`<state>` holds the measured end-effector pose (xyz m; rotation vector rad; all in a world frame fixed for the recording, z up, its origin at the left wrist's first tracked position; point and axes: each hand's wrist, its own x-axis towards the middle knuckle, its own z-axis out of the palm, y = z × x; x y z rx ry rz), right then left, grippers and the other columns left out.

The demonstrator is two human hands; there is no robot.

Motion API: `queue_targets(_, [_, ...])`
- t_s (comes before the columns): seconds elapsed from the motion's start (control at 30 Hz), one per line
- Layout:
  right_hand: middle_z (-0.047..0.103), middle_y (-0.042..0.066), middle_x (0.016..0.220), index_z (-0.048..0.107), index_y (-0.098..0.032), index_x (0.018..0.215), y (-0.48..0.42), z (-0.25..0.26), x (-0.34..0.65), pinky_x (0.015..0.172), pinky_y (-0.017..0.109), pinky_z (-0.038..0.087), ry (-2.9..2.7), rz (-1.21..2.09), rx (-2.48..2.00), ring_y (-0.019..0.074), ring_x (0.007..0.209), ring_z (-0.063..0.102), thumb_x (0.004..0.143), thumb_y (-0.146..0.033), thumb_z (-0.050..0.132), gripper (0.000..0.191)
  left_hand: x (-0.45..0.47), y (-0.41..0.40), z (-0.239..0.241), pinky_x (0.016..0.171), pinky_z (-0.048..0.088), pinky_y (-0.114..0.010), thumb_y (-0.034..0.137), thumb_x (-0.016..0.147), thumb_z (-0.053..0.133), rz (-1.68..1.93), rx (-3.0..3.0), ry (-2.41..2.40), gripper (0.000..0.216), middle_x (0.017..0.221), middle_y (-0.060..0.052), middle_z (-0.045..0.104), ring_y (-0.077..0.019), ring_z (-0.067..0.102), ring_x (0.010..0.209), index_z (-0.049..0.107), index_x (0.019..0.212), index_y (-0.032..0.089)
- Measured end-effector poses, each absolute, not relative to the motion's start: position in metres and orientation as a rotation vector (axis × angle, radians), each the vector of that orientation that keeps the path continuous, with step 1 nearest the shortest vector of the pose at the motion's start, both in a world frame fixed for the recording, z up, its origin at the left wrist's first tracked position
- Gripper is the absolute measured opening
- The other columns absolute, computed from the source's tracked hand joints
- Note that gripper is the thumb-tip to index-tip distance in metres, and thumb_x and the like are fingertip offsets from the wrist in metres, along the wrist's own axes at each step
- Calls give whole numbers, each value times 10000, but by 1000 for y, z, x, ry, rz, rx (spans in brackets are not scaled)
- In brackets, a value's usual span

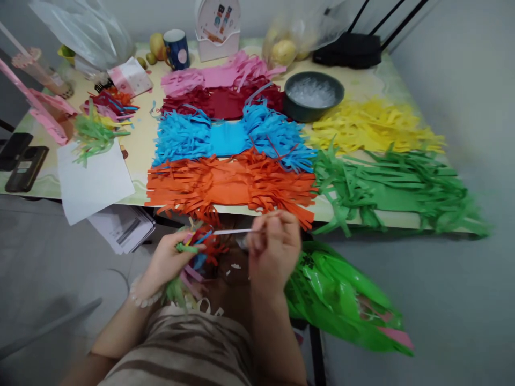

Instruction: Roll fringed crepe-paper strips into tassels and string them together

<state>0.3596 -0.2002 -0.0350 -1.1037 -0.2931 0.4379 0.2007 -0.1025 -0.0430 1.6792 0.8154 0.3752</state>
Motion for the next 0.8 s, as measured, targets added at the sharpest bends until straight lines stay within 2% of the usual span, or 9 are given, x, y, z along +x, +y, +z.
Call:
queue_targets(0.1, [459, -87, 561, 609, -242, 861, -210, -27, 362, 375, 148, 294, -445, 333, -1210, 57, 401, 336, 910, -295, 650, 83, 198, -99, -42, 808, 501, -286, 419, 812, 718, 421, 1384, 890, 278, 949, -87, 748, -208, 666, 863, 772, 890, 158])
queue_targets(0.17, [582, -44, 617, 683, -231, 876, -214, -26, 355, 423, 178, 377, -668, 434, -1435, 75, 454, 467, 883, -253, 681, 24, 197, -97, -40, 781, 518, -284, 494, 798, 725, 428, 1228, 895, 366, 937, -104, 751, -205, 671, 827, 778, 869, 138])
queue_targets(0.27, [687, -6, 691, 733, -215, 919, -212, -29, 338, 508, 207, 458, -963, 537, -1617, 112, 539, 585, 889, -245, 655, 89, 199, -97, -37, 717, 518, -252, 496, 770, 760, 468, 1165, 902, 374, 861, -91, 743, -175, 652, 758, 772, 804, 123])
queue_targets(0.5, [610, -43, 596, 734, -191, 933, -202, -32, 326, 513, 180, 407, -1059, 492, -1637, 86, 501, 524, 920, -222, 600, 138, 203, -100, -28, 708, 493, -221, 387, 751, 794, 605, 1250, 951, 282, 794, -25, 700, -140, 620, 728, 728, 873, 141])
queue_targets(0.63, [604, -37, 598, 739, -182, 930, -202, -30, 328, 515, 188, 395, -1054, 541, -1634, 88, 505, 503, 920, -235, 595, 154, 203, -100, -26, 657, 459, -218, 335, 770, 757, 636, 1384, 987, 207, 711, -4, 636, -128, 572, 671, 683, 773, 141])
queue_targets(0.8, [503, -62, 534, 729, -155, 869, -200, -29, 331, 487, 185, 352, -1029, 594, -1637, 75, 474, 427, 901, -236, 600, 155, 204, -98, -27, 608, 418, -210, 306, 775, 722, 645, 1538, 995, 171, 669, 10, 597, -114, 519, 626, 681, 750, 142])
